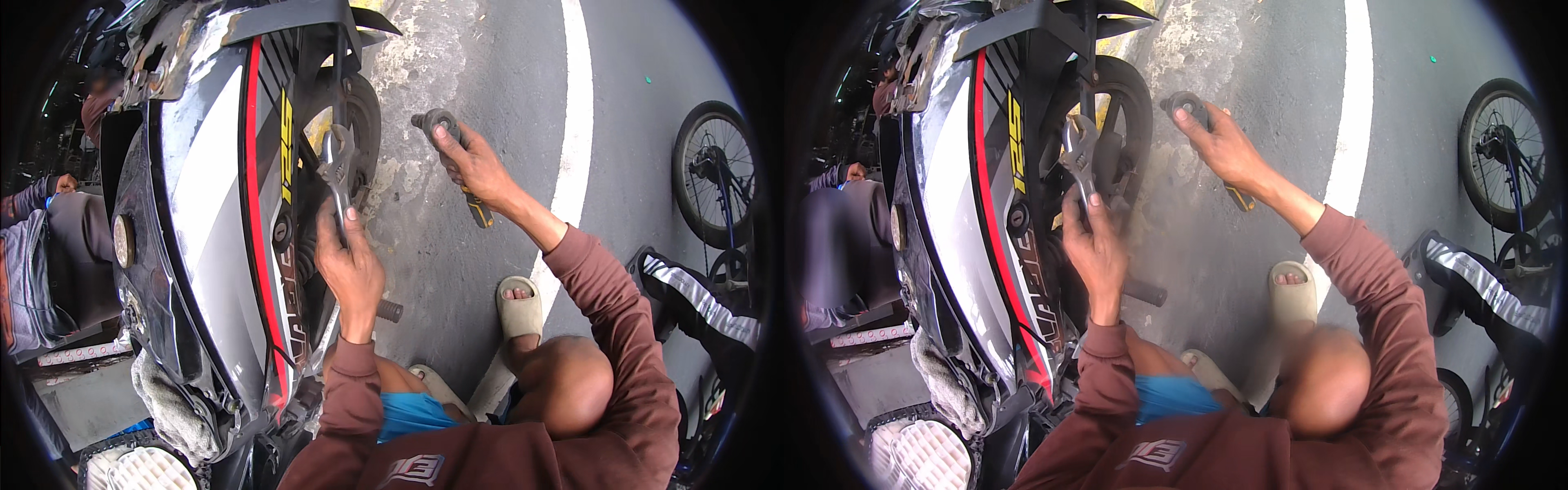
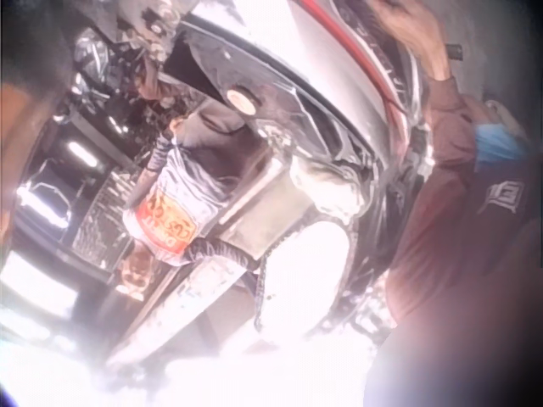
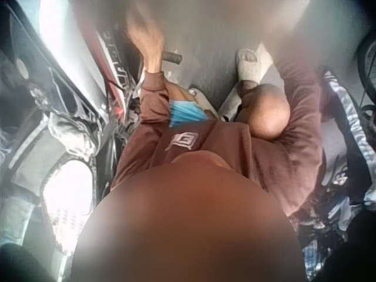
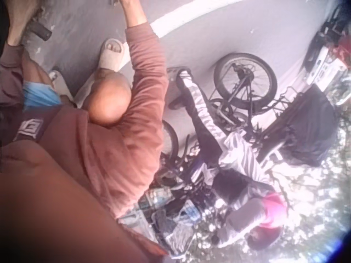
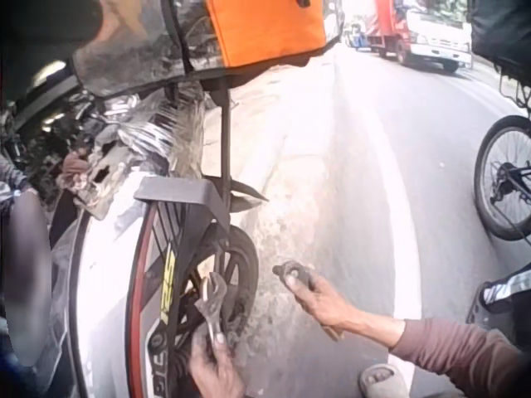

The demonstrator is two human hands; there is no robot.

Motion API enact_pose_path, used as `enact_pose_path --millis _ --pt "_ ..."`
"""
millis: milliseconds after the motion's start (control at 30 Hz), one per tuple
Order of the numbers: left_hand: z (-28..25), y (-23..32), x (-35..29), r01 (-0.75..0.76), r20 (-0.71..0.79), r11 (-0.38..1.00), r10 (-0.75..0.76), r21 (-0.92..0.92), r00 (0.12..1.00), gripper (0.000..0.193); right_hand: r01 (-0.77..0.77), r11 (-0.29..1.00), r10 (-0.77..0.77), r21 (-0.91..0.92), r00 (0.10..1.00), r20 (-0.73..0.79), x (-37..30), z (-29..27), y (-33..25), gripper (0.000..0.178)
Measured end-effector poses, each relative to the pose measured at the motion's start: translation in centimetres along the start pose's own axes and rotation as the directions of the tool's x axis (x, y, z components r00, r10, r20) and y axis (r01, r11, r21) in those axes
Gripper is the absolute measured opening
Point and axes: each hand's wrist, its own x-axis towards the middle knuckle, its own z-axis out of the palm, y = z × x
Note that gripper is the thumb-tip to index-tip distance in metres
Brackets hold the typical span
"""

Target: The person walks through a cluttered workshop, picks up a screwdriver, and works on a motorcycle's fuel tank area. They then move to the front wheel and use a wrench and socket to adjust the brake caliper. The person continues to manipulate tools and parts around the motorcycle.

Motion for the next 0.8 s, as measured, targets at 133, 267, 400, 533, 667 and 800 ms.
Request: enact_pose_path --millis 133,267,400,533,667,800 --pt "0.1 -0.5 1.0 0.09 -0.103 0.99 -0.079 0.111 0.992 0.038 0.131 0.991 -0.133 -0.02 0.986 -0.104 2.1 1.4 -0.5 0.09" --pt "0.5 -2.0 2.1 0.123 -0.09 0.985 -0.112 0.122 0.99 0.04 0.166 0.928 -0.18 0.333 0.984 0.012 2.3 2.2 -1.0 0.073" --pt "0.9 -3.4 4.0 0.021 -0.091 0.983 -0.004 0.183 0.996 0.038 0.163 0.824 -0.228 0.543 0.972 0.054 2.3 2.5 -1.6 0.059" --pt "1.3 -4.0 5.2 0.135 -0.052 0.991 -0.134 0.009 0.99 0.037 0.062 0.791 -0.148 0.608 0.985 0.093 2.5 2.4 -1.0 0.056" --pt "1.8 -3.4 5.4 0.241 -0.03 0.944 -0.254 -0.227 0.967 0.033 0.066 0.77 -0.162 0.635 0.982 0.095 2.5 2.1 0.3 0.06" --pt "2.2 -2.5 5.9 0.265 -0.032 0.935 -0.281 -0.237 0.959 0.033 0.083 0.808 -0.155 0.583 0.985 0.075 2.4 1.9 1.4 0.066"
